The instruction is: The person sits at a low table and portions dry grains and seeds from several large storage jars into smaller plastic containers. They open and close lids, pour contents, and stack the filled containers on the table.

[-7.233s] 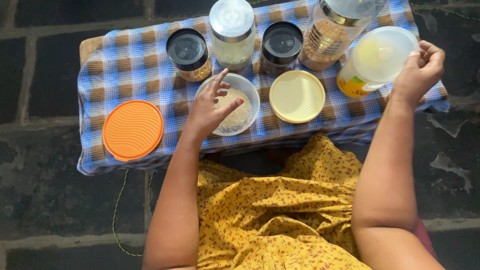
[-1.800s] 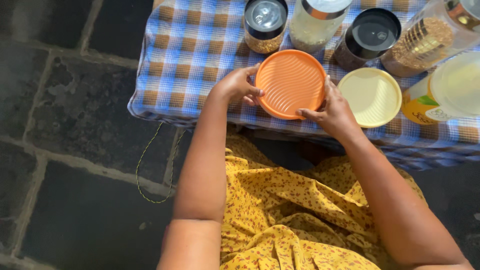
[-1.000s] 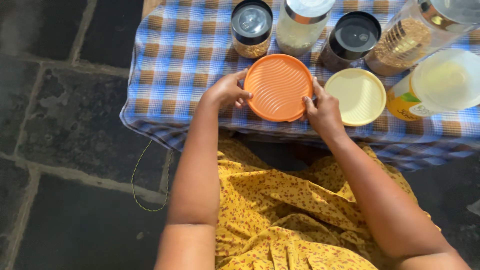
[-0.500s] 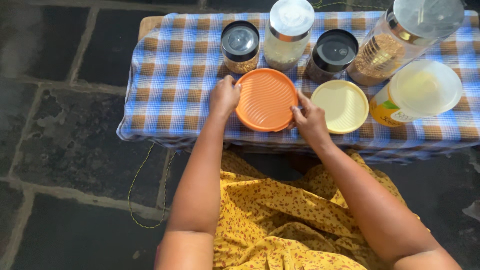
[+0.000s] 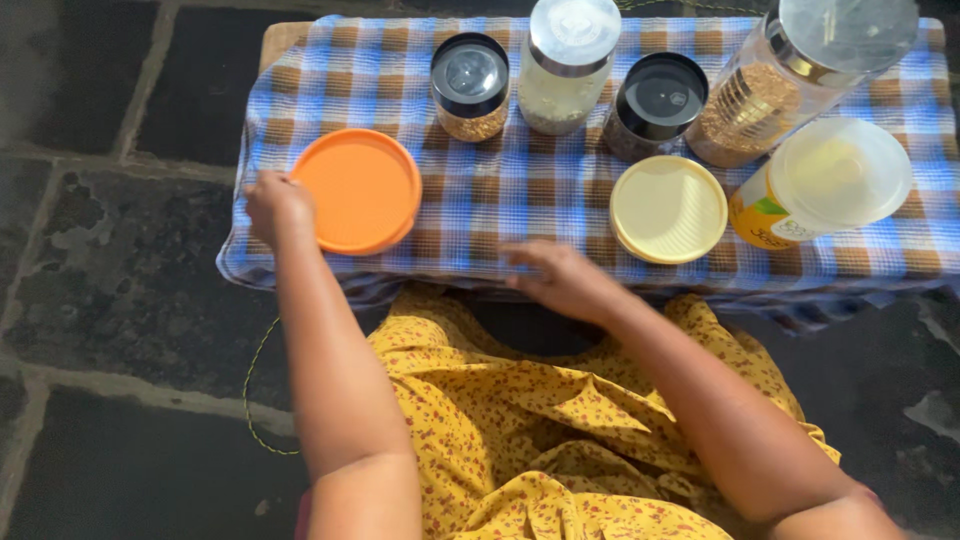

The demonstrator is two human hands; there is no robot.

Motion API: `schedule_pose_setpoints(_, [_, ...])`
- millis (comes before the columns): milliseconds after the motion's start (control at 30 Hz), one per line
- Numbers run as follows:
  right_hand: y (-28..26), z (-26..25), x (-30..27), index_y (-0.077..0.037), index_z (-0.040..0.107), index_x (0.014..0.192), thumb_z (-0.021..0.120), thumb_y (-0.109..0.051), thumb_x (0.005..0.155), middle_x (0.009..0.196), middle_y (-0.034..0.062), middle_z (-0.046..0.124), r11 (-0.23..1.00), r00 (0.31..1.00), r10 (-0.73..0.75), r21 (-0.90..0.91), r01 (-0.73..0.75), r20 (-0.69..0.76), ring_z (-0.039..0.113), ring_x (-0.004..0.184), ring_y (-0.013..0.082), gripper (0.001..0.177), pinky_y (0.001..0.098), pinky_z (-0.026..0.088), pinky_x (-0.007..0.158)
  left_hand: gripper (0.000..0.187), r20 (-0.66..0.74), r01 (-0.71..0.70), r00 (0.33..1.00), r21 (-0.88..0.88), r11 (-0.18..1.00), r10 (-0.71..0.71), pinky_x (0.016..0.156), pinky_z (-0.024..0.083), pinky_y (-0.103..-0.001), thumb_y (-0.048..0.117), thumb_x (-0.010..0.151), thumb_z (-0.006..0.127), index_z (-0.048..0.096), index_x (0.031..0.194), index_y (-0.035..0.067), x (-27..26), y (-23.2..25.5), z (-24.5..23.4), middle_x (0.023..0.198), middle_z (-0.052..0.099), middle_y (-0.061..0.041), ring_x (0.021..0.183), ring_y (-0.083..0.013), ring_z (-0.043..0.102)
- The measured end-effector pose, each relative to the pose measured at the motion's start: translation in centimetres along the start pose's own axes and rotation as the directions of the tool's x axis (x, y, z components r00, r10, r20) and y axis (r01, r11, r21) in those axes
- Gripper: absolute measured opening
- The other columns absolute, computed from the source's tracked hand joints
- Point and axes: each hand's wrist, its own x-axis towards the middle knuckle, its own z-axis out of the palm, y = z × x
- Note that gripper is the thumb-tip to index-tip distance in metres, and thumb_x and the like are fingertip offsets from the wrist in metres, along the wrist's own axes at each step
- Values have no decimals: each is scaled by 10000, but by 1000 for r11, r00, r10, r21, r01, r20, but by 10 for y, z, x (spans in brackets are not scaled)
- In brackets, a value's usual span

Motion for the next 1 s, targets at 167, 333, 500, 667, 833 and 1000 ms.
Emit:
schedule_pose_setpoints(167, [51, -97, -29, -104, 649, 1380, 768, -75, 896, 1373, 159, 687, 994, 836, -105, -68, 81, -539, 654, 1254, 282, 500, 401, 518, 1064, 174, -201, -80, 978, -86, 993, 61, 1089, 396, -594, 242, 1059, 601, 648, 1221, 202, -11, 10, -14, 1378, 557, -85, 1341, -315, 519])
schedule_pose_setpoints(333, [112, -142, -55, -22, 587, 1426, 883, -249, 881, 1364, 232, 615, 856, 756, 286, -198, -478, -589, 597, 1214, 382, 660, 445, 461, 992, 544, -191, -648, 760, -145, 748, 622, 1176, 328, -538, 261, 883, 782, 611, 1387, 148, -54, 69, -6, 1448, 512, -170, 1398, -400, 421])
schedule_pose_setpoints(500, [132, -137, -50, -73, 549, 1453, 865, -314, 818, 1282, 178, 677, 733, 679, 627, -4, -680, -381, 666, 1132, 311, 749, 422, 517, 977, 591, 327, -786, 552, -104, 609, 768, 1176, 60, -644, 322, 822, 790, 599, 1372, 225, -109, 116, 17, 1494, 463, -137, 1477, -399, 209])
schedule_pose_setpoints(667, [101, -120, -36, -54, 596, 1400, 773, -275, 860, 1157, 171, 761, 691, 664, 720, 116, -714, -199, 770, 950, 302, 609, 437, 609, 853, 311, 463, -775, 599, 133, 617, 653, 1220, 100, -704, 136, 899, 641, 783, 1163, 217, -101, 97, 32, 1455, 579, -126, 1542, -313, 302])
schedule_pose_setpoints(833, [68, -96, -19, 10, 658, 1294, 803, -243, 916, 1122, 206, 753, 833, 843, 499, -156, -531, -201, 724, 946, 261, 478, 413, 561, 845, 281, 441, -673, 721, 260, 693, 535, 1175, 141, -728, 158, 868, 648, 786, 1106, 103, -82, 88, 32, 1355, 650, -147, 1453, -333, 395])
schedule_pose_setpoints(1000, [50, -77, -5, -47, 524, 1439, 712, -236, 895, 1151, 180, 744, 875, 864, 482, 120, -468, -144, 764, 938, 253, 606, 418, 613, 822, 420, 339, -715, 666, 37, 698, 665, 1117, 361, -586, 406, 945, 677, 739, 1186, 68, -109, 104, 14, 1273, 684, -185, 1298, -369, 542])
